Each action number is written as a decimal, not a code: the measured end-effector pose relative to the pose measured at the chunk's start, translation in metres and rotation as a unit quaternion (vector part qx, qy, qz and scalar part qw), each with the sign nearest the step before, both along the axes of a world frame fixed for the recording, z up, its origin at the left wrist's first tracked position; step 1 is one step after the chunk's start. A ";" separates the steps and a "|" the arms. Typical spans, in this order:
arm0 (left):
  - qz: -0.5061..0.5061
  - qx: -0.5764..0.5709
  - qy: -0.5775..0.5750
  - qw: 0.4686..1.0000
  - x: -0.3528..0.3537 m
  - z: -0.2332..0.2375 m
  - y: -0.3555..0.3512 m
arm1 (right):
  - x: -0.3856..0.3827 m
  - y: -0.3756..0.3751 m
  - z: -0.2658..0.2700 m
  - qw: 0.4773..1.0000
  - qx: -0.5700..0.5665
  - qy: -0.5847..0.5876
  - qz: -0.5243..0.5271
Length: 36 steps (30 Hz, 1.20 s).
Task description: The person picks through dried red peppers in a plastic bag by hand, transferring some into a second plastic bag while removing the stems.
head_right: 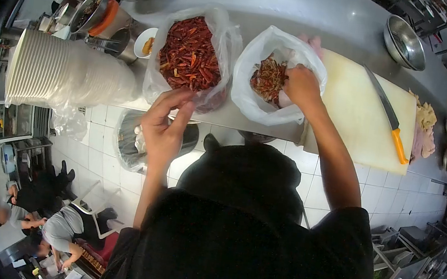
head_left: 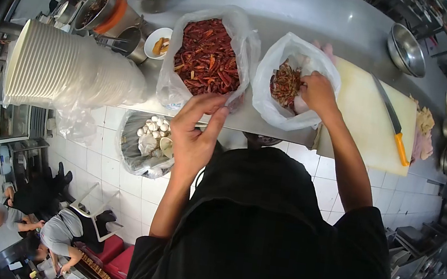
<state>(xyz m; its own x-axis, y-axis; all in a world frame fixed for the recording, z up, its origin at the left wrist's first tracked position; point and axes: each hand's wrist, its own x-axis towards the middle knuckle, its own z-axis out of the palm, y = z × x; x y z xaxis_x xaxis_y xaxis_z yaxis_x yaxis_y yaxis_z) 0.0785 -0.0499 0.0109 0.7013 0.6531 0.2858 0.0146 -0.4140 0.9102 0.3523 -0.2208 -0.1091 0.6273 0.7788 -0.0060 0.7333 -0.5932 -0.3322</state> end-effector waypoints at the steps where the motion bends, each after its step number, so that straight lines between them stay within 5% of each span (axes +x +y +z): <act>1: -0.008 -0.006 -0.001 1.000 0.006 0.000 -0.004 | 0.000 -0.003 0.002 1.000 -0.001 0.009 -0.004; 9: -0.075 -0.010 0.025 0.997 0.037 -0.012 -0.023 | -0.012 -0.021 0.032 0.982 0.142 0.122 -0.032; 12: -0.092 -0.035 0.048 0.994 0.054 -0.025 -0.033 | -0.024 -0.019 0.051 0.911 0.167 0.366 -0.087; 15: -0.094 -0.057 0.061 0.992 0.070 -0.029 -0.043 | -0.036 -0.017 0.071 0.845 0.201 0.490 -0.077; 22: -0.095 -0.095 0.100 0.986 0.093 -0.039 -0.050 | -0.048 -0.015 0.066 0.804 0.262 0.532 -0.046; 25: -0.088 -0.068 0.106 0.988 0.094 -0.044 -0.047 | -0.046 -0.014 0.065 0.823 0.227 0.516 -0.074; 28: -0.079 -0.068 0.111 0.988 0.088 -0.054 -0.042 | -0.022 -0.012 0.040 0.965 0.191 0.174 -0.037; 31: -0.066 -0.086 0.110 0.988 0.076 -0.051 -0.035 | 0.008 0.001 0.016 0.994 0.110 0.005 0.014; 36: 0.004 -0.164 0.077 0.984 0.034 -0.046 -0.016 | 0.020 0.024 0.006 0.999 -0.054 -0.007 0.000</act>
